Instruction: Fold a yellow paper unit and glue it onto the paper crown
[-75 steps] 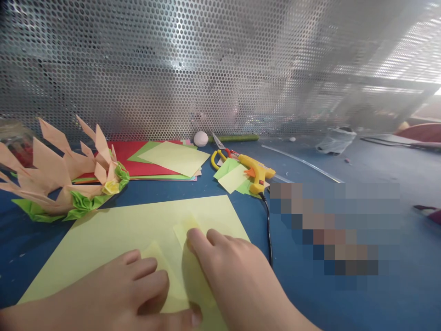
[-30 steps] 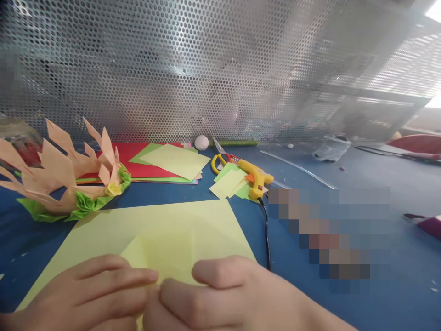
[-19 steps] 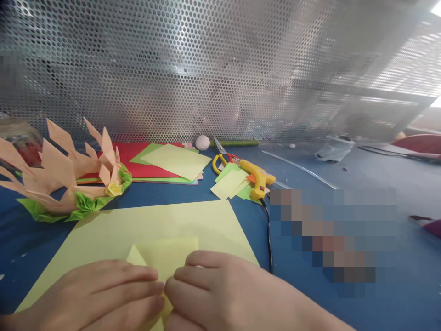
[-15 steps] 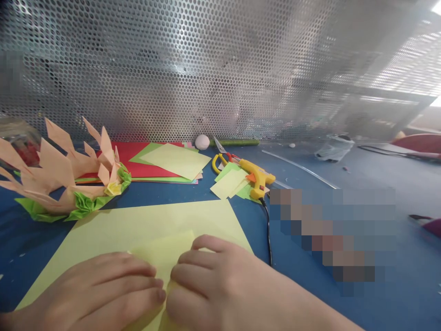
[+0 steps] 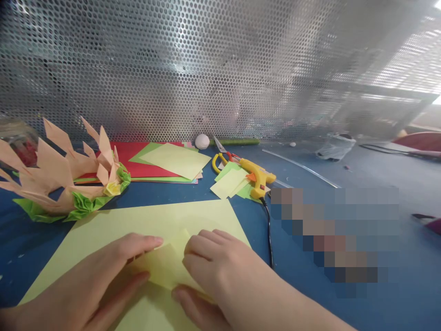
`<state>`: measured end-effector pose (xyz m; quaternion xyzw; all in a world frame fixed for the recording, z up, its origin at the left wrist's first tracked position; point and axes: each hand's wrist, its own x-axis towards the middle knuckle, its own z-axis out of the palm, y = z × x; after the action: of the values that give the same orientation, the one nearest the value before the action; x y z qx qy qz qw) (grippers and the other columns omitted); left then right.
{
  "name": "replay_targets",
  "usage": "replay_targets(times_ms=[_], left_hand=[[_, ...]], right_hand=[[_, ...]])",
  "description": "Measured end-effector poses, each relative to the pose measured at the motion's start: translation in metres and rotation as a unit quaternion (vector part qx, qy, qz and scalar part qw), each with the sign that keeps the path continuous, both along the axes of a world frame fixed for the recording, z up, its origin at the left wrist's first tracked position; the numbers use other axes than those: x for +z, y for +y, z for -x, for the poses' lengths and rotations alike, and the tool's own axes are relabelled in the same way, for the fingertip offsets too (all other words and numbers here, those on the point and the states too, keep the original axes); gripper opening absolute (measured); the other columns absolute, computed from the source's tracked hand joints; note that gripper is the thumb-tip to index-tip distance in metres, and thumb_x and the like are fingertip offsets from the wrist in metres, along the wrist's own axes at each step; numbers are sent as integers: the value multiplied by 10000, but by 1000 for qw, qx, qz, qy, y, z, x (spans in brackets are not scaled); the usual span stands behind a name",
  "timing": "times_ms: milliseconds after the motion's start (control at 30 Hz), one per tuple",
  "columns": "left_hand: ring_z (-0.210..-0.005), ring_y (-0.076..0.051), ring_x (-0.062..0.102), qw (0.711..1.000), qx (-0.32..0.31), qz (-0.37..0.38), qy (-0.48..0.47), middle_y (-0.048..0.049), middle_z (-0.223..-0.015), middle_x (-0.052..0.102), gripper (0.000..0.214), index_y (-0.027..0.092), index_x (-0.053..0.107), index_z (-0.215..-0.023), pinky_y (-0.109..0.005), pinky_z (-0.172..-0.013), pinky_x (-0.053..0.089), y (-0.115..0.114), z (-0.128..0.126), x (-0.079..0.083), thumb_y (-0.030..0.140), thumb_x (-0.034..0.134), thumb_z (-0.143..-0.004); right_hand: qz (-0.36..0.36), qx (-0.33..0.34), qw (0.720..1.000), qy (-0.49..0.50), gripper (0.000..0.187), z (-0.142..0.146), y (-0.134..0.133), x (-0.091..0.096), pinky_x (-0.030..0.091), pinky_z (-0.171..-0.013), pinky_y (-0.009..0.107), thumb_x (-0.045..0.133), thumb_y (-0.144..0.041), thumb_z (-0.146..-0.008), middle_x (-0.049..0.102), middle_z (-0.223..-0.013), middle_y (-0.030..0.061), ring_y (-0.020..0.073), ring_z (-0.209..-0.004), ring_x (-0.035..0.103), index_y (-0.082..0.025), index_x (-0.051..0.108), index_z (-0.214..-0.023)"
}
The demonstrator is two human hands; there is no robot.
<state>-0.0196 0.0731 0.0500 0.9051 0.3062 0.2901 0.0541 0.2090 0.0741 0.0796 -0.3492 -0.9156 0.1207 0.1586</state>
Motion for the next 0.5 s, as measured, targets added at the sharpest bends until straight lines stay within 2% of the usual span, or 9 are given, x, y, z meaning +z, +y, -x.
replay_targets(times_ms=[67, 100, 133, 200, 267, 333, 400, 500], left_hand=[[-1071, -121, 634, 1000, 2, 22, -11, -38, -1124, 641, 388, 224, 454, -1228, -167, -953, 507, -1, 1, 2, 25, 411, -897], [-1112, -122, 605, 1000, 8, 26, -12, -47, -1155, 603, 382, 228, 463, -1219, -171, -968, 497, -1, 2, 2, 25, 414, -899], [-1152, -127, 574, 1000, 17, 23, -13, -55, -1185, 567, 385, 231, 469, -1220, -184, -987, 487, -2, 3, 1, 24, 417, -899], [-1186, -148, 534, 999, 43, 11, -9, -62, -1217, 522, 382, 233, 492, -1211, -225, -1010, 475, -3, 4, -1, 21, 432, -899], [-1113, -172, 551, 999, 44, -3, -6, -48, -1163, 545, 315, 240, 566, -1111, -272, -980, 483, -2, 4, -3, 29, 430, -920], [-947, -179, 583, 1000, -2, -20, -13, -32, -1029, 612, 280, 229, 628, -980, -286, -872, 506, 0, 3, -6, 85, 388, -984], [-795, -174, 588, 997, -55, -43, -22, -26, -882, 658, 383, 205, 660, -932, -277, -752, 510, 3, 2, -8, 141, 298, -1040], [-701, -166, 606, 993, -67, -96, 28, -22, -779, 686, 439, 181, 687, -927, -261, -688, 511, 3, 2, -6, 137, 269, -1052]], right_hand=[[9, -65, 998, 4, 107, 1, -2, -3, 516, -607, 291, 611, -94, -844, 652, -783, 44, 193, -708, 631, -188, 592, -797], [14, -88, 996, 14, 99, 1, -4, -5, 536, -621, 299, 630, -100, -829, 667, -818, 48, 203, -737, 652, -184, 603, -873], [22, -102, 994, 25, 200, 1, -6, -7, 562, -667, 314, 643, -103, -816, 686, -892, 64, 218, -801, 675, -174, 604, -998], [22, -106, 993, 49, 520, -1, -9, -10, 588, -779, 338, 649, -111, -804, 679, -1083, 110, 235, -951, 688, -150, 491, -1298], [18, -91, 994, 55, 667, -2, -11, -11, 587, -851, 347, 633, -107, -811, 621, -1202, 136, 226, -1016, 679, -174, 390, -1429], [15, -72, 996, 50, 616, -2, -10, -11, 589, -836, 322, 607, -67, -807, 588, -1217, 127, 204, -984, 679, -227, 481, -1388], [6, -38, 999, 37, 452, -2, -8, -10, 577, -787, 287, 567, -20, -808, 619, -1136, 98, 187, -919, 673, -252, 654, -1186], [-26, 29, 999, 27, 360, -2, -5, -8, 525, -712, 268, 532, 13, -827, 691, -955, 52, 166, -796, 649, -227, 727, -1011]])
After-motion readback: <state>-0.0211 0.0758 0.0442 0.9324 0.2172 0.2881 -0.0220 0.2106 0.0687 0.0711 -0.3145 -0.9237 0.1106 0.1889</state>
